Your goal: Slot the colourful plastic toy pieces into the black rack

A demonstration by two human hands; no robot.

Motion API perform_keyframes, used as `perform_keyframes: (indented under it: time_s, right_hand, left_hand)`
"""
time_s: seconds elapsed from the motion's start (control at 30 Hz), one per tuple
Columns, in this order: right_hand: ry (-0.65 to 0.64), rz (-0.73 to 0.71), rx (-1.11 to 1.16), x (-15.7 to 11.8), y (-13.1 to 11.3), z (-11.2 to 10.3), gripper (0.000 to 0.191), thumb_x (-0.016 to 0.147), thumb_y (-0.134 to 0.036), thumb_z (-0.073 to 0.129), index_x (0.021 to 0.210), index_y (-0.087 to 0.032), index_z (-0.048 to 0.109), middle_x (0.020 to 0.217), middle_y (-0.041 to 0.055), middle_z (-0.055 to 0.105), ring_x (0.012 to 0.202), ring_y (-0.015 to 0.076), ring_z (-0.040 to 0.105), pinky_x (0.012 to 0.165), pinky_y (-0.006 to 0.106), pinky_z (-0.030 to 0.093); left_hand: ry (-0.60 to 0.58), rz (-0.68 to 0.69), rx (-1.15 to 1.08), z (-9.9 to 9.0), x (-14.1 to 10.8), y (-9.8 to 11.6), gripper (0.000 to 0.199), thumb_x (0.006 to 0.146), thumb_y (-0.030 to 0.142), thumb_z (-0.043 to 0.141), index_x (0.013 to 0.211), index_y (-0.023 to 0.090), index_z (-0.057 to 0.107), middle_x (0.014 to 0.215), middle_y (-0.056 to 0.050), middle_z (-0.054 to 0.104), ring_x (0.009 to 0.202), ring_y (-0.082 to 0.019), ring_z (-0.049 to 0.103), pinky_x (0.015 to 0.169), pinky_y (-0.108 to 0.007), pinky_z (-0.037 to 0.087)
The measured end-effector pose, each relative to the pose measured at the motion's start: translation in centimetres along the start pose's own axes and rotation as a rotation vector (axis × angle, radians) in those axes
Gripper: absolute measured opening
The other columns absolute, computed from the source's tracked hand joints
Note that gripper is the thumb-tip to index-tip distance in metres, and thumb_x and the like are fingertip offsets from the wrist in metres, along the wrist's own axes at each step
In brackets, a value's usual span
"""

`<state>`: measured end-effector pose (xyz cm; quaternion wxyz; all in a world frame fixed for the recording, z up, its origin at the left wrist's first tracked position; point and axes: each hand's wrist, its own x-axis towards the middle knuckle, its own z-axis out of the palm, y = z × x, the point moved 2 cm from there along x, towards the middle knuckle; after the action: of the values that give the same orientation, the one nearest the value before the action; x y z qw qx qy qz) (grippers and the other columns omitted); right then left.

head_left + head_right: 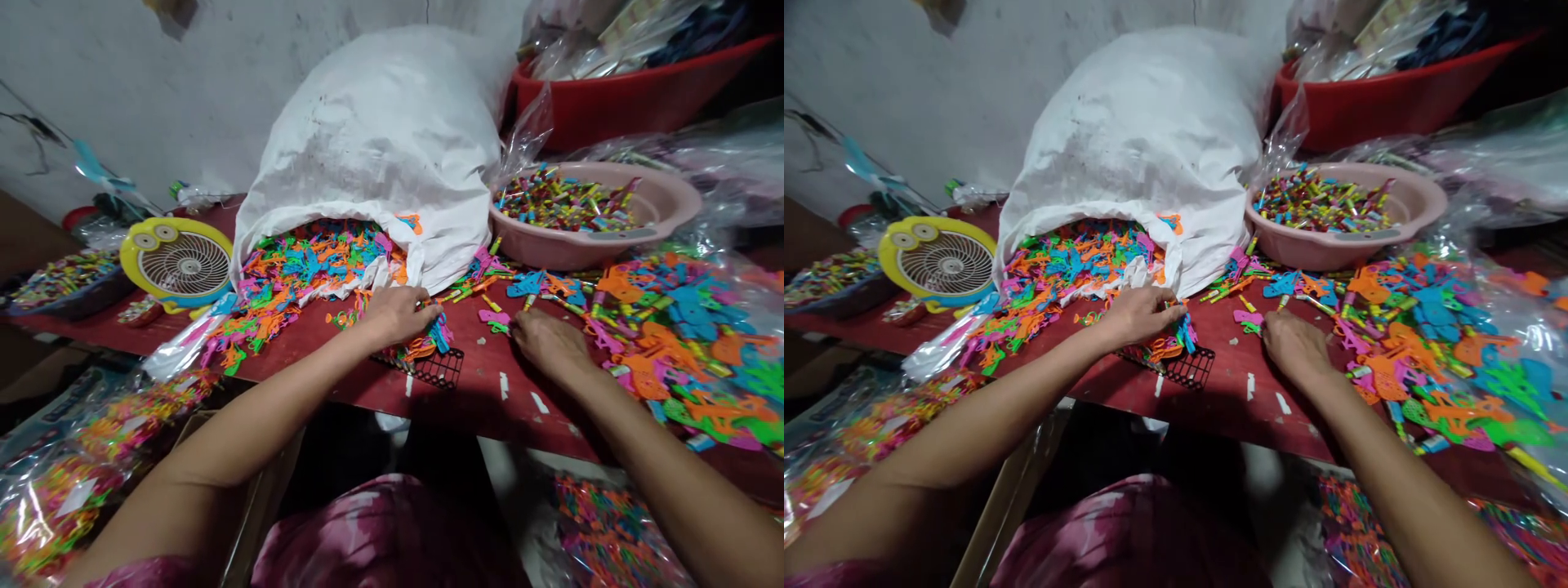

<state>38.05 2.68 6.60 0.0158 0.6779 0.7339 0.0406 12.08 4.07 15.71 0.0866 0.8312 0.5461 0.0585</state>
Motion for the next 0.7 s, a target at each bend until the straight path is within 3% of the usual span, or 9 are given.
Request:
perform_keyframes:
  time_s: [0.13,0.2,0.33,0.4,0.5,0.6,0.7]
  right_hand:
    - [-0.124,-0.105,0.004,-2.7,-0.9,-0.8,0.029,0.098,-0.034,0.042,0.095,-0.018,0.066,0.091,0.0092,0.07,0.082,0.0265,0.068,0.06,0.033,0.037]
    - [-0.066,-0.179,0.015,-2.9,-0.7,-0.8,0.03,0.099,-0.03,0.04,0.099,-0.018,0.067,0.093,0.0096,0.07,0.084,0.0255,0.067,0.063,0.033,0.041]
    - [0.134,-0.513,0.139,-1.1,-0.4,1.0,0.045,0.098,-0.016,0.032,0.135,-0.025,0.058,0.139,0.0085,0.056,0.12,0.0242,0.056,0.092,0.038,0.046]
    - [0.136,-0.641,0.19,0.0,-0.3,2.3,0.046,0.098,-0.017,0.035,0.135,-0.027,0.058,0.147,0.0062,0.049,0.126,0.0246,0.052,0.101,0.043,0.042]
    - [0.129,-0.692,0.201,0.8,-0.2,2.9,0.042,0.096,-0.017,0.038,0.126,-0.024,0.066,0.139,0.0088,0.057,0.119,0.0253,0.057,0.102,0.045,0.043]
    - [0.115,-0.707,0.212,0.3,0.0,1.8,0.038,0.096,-0.018,0.037,0.115,-0.02,0.07,0.121,0.0129,0.066,0.106,0.0248,0.061,0.093,0.04,0.048]
    - [0.131,-0.613,0.43,-0.9,0.0,0.8,0.029,0.094,-0.026,0.043,0.1,-0.017,0.071,0.1,0.0127,0.068,0.09,0.0235,0.063,0.082,0.036,0.05]
  left_hand:
    - [0.003,0.044,-0.087,0.0,-0.5,-0.4,0.051,0.096,0.057,0.039,0.127,0.022,0.061,0.121,-0.008,0.068,0.11,-0.027,0.062,0.098,-0.044,0.045]
    - [0.031,0.076,-0.128,-0.4,-0.8,-0.9,0.057,0.097,0.056,0.04,0.14,0.02,0.049,0.135,-0.009,0.06,0.12,-0.026,0.058,0.103,-0.042,0.042]
    - [0.026,0.196,-0.043,-1.0,-1.2,-1.6,0.056,0.097,0.057,0.041,0.137,0.019,0.053,0.13,-0.01,0.063,0.118,-0.027,0.058,0.103,-0.043,0.041]
    - [-0.005,0.179,0.003,-1.0,-1.3,-1.7,0.053,0.098,0.056,0.038,0.134,0.02,0.056,0.121,-0.009,0.068,0.112,-0.028,0.061,0.1,-0.043,0.043]
    - [-0.009,0.083,0.067,-0.7,-1.3,-1.4,0.048,0.1,0.051,0.031,0.127,0.022,0.06,0.111,-0.009,0.071,0.106,-0.029,0.064,0.095,-0.045,0.045]
    - [-0.003,-0.018,0.13,-0.3,-1.1,-0.7,0.047,0.1,0.047,0.027,0.116,0.019,0.061,0.107,-0.012,0.071,0.103,-0.032,0.066,0.094,-0.049,0.046]
    - [-0.019,-0.098,0.153,-0.1,-0.8,-0.1,0.046,0.099,0.043,0.026,0.115,0.017,0.06,0.109,-0.015,0.07,0.103,-0.033,0.066,0.09,-0.049,0.048]
